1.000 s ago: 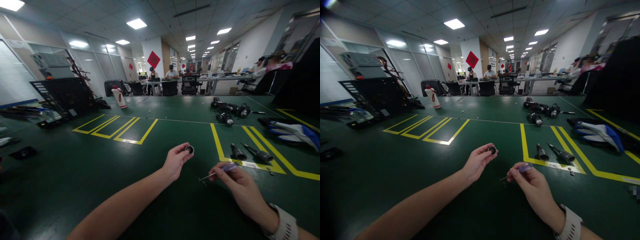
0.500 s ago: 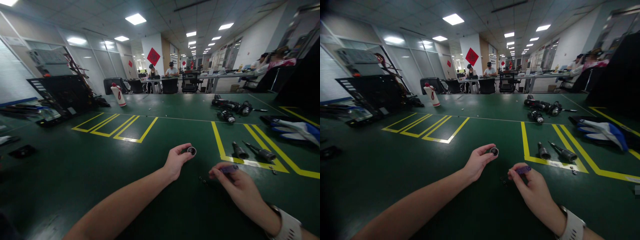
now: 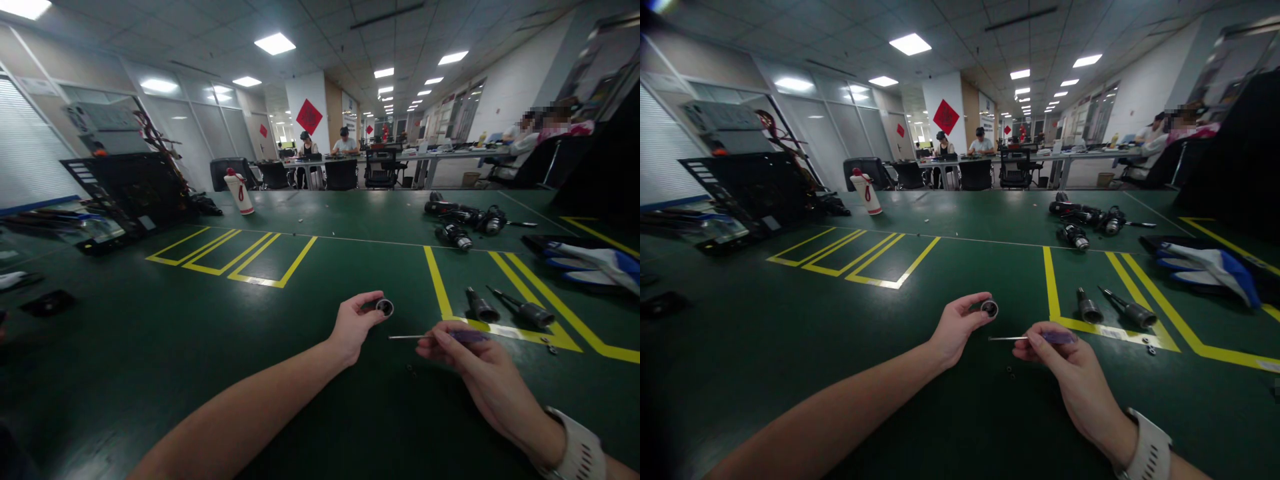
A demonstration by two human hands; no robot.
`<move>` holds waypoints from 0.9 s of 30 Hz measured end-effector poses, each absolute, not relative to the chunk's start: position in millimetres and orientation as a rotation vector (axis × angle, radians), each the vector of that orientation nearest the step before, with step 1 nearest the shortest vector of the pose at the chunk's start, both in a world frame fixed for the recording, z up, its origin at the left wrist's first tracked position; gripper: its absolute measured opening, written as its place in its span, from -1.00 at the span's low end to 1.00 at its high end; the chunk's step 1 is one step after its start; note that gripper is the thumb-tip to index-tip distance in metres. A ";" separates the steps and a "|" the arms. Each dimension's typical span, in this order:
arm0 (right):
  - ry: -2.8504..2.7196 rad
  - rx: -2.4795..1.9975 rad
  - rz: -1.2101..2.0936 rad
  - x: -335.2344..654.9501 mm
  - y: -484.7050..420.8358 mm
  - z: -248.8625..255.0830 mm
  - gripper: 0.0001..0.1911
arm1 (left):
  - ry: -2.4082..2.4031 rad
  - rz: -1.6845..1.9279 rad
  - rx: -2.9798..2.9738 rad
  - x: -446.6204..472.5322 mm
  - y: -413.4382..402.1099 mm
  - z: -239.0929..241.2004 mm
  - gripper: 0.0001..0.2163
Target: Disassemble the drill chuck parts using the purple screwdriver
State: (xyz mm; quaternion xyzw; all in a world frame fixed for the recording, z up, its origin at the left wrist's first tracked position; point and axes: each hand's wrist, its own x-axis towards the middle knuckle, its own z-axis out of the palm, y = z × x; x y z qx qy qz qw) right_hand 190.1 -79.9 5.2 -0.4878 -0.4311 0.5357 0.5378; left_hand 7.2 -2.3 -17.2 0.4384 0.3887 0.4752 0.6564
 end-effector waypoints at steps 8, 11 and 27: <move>-1.584 -1.250 0.756 195.7 -86.0 -0.3 -0.76 | 0.878 1.083 1.181 8.7 -9.4 -10.8 -0.68; -1.736 -1.231 0.580 192.0 -87.6 -2.8 -0.77 | 0.875 1.100 1.233 10.3 -11.4 -8.8 -0.69; -1.997 -1.219 0.371 186.2 -96.5 -6.8 -0.70 | 0.905 1.135 1.259 13.8 -10.2 -15.7 -0.81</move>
